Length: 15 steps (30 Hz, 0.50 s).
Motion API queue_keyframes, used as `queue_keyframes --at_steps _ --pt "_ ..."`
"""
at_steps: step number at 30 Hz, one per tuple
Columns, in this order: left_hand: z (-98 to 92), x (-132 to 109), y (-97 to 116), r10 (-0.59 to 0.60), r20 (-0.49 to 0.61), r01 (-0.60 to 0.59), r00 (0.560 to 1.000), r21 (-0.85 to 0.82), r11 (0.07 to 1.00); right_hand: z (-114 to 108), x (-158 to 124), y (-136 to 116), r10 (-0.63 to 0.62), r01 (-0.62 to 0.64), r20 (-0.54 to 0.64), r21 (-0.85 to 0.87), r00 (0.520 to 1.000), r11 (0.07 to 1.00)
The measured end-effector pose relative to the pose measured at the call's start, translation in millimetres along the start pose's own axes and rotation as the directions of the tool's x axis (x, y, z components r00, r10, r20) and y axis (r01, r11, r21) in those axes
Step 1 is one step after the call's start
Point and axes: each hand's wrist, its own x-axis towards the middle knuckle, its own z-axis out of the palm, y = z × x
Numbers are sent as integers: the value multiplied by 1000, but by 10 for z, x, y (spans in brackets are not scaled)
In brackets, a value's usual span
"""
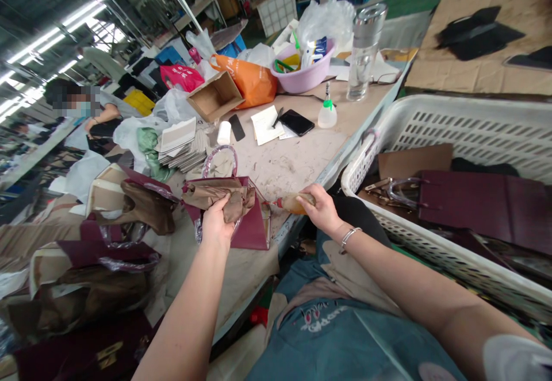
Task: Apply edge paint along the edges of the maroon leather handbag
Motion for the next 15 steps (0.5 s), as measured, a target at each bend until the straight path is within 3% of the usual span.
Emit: queue_keyframes --at_steps 6,15 --pt "85 92 103 -107 81 102 991 62 993 -31 34 12 -65 68 96 -34 993 997" --pt "205 293 230 -179 61 165 982 181 969 -58 7 22 -162 176 258 -34 953 984"
